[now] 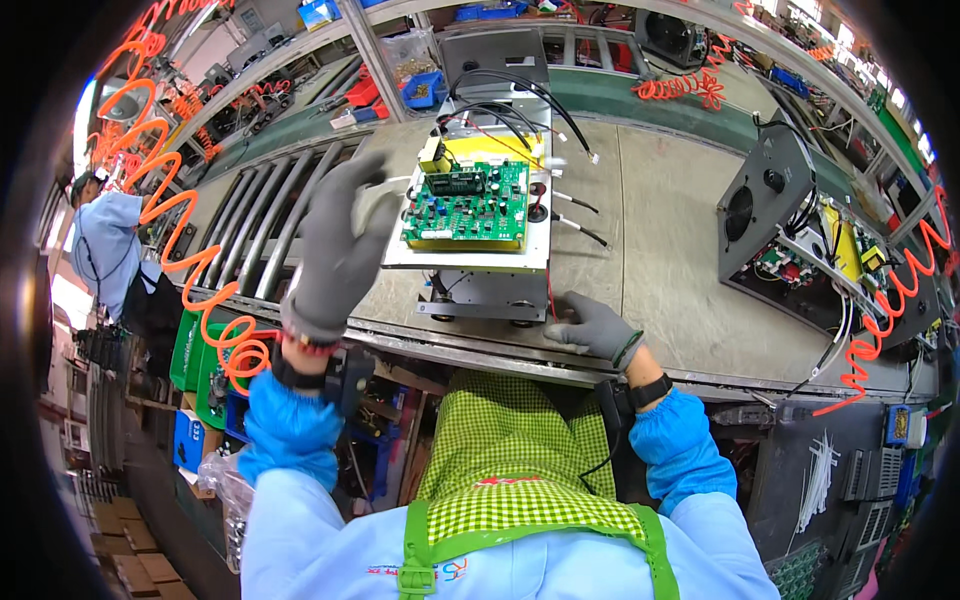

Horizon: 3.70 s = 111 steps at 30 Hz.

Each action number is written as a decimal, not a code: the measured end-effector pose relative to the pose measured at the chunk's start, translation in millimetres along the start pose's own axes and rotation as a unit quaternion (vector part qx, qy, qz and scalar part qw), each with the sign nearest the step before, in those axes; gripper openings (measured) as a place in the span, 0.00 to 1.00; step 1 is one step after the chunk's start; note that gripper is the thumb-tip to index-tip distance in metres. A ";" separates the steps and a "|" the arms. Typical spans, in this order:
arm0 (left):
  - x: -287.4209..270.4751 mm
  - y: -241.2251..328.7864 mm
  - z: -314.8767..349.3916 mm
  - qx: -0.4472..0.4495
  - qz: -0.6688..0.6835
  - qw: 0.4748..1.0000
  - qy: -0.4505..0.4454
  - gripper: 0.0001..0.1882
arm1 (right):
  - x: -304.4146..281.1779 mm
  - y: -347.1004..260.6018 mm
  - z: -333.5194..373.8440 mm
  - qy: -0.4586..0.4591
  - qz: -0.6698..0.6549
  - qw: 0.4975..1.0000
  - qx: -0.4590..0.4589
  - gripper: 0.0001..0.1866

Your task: Assembling internal components, wiring, and circuit boards into an electronic inverter casing on a factory assembly line.

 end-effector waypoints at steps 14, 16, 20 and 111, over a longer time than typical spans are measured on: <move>122.9 -43.5 190.6 -0.212 -0.121 0.970 0.002 0.46 | 28.7 -5.1 -23.0 0.151 0.100 0.974 -0.138 0.24; 116.3 -64.7 194.4 -0.211 -0.128 0.969 -0.001 0.39 | 42.4 -18.0 -25.0 0.127 0.149 0.968 -0.157 0.26; 78.3 -122.7 198.7 -0.188 -0.115 0.974 -0.052 0.29 | 86.6 -51.4 -36.0 0.106 0.175 0.954 -0.220 0.32; -419.2 -156.6 344.6 -0.556 -0.413 0.608 -0.389 0.18 | 99.8 -177.6 35.3 0.159 0.311 0.881 -0.320 0.17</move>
Point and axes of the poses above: each hand's wrist, its own z-axis away from the middle knuckle, its own x-axis out of the palm, y = z × x, the point moved 2 cm from there along -z, towards the middle knuckle, and after that the axes turned 9 degrees about z, right-handed, at the moved point
